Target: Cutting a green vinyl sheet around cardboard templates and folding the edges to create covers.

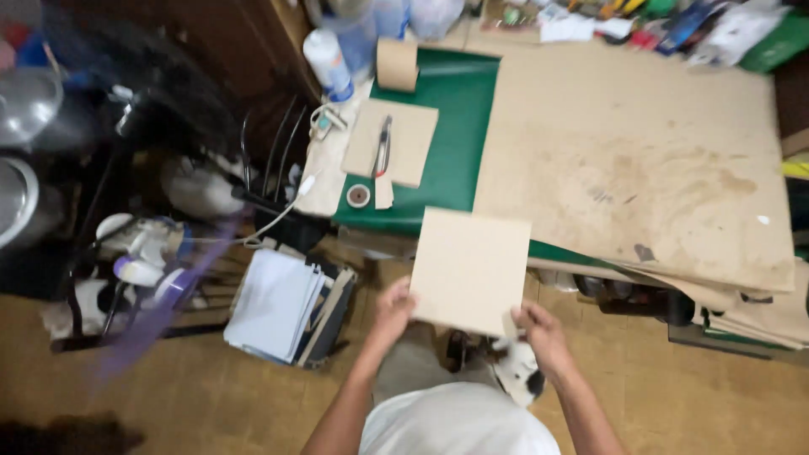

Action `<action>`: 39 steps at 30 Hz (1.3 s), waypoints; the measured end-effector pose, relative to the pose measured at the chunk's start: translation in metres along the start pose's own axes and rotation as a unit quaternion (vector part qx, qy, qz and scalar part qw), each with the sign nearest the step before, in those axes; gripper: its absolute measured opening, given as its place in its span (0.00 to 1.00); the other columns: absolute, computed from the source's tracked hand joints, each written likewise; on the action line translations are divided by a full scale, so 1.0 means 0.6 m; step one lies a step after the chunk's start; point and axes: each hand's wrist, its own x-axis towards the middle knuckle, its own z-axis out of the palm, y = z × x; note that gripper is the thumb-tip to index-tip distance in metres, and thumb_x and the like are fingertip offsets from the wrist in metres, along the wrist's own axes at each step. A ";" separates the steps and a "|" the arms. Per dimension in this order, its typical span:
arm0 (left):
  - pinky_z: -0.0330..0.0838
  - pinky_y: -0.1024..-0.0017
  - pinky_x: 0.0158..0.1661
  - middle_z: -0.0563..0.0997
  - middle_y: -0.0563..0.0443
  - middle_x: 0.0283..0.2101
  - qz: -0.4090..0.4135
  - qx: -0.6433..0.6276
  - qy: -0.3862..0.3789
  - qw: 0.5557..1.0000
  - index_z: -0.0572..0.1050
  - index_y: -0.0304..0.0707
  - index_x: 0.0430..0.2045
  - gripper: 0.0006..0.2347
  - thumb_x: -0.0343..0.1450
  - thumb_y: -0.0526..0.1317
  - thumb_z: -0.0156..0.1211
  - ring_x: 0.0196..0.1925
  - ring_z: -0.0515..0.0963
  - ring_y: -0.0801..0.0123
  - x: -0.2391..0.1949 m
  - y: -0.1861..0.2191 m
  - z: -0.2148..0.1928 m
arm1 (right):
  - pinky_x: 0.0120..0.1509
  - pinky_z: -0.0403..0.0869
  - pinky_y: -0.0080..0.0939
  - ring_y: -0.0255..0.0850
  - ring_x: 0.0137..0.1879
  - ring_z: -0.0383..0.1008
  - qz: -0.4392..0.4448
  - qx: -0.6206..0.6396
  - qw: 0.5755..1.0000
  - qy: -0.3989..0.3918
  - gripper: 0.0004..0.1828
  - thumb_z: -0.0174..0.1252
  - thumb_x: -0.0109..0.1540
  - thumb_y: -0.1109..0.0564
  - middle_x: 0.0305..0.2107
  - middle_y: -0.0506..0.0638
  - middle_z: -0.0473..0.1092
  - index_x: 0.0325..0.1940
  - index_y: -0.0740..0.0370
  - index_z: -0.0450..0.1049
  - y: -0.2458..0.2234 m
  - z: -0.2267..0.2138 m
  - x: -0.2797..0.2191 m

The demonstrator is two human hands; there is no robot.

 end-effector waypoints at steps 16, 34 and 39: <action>0.71 0.47 0.60 0.72 0.32 0.57 -0.010 0.471 0.144 0.870 0.61 0.31 0.67 0.41 0.61 0.53 0.72 0.61 0.74 0.40 0.579 0.247 -0.025 | 0.38 0.75 0.34 0.37 0.36 0.73 0.069 0.065 0.991 0.093 0.14 0.55 0.69 0.57 0.35 0.49 0.74 0.58 0.64 0.76 -0.266 0.100 0.400; 0.74 0.46 0.40 0.68 0.34 0.41 -0.044 0.476 0.131 0.868 0.65 0.27 0.43 0.20 0.56 0.31 0.53 0.39 0.76 0.36 0.718 0.146 -0.056 | 0.45 0.79 0.47 0.48 0.41 0.75 0.115 -0.060 0.988 0.084 0.23 0.58 0.68 0.56 0.36 0.61 0.74 0.65 0.68 0.74 -0.285 0.212 0.547; 0.77 0.44 0.45 0.69 0.35 0.47 -0.126 0.470 0.051 0.872 0.66 0.30 0.48 0.21 0.60 0.36 0.55 0.47 0.79 0.35 0.715 0.253 -0.076 | 0.44 0.80 0.51 0.51 0.41 0.77 0.117 -0.069 0.987 0.080 0.24 0.57 0.68 0.57 0.36 0.63 0.74 0.69 0.68 0.71 -0.273 0.241 0.571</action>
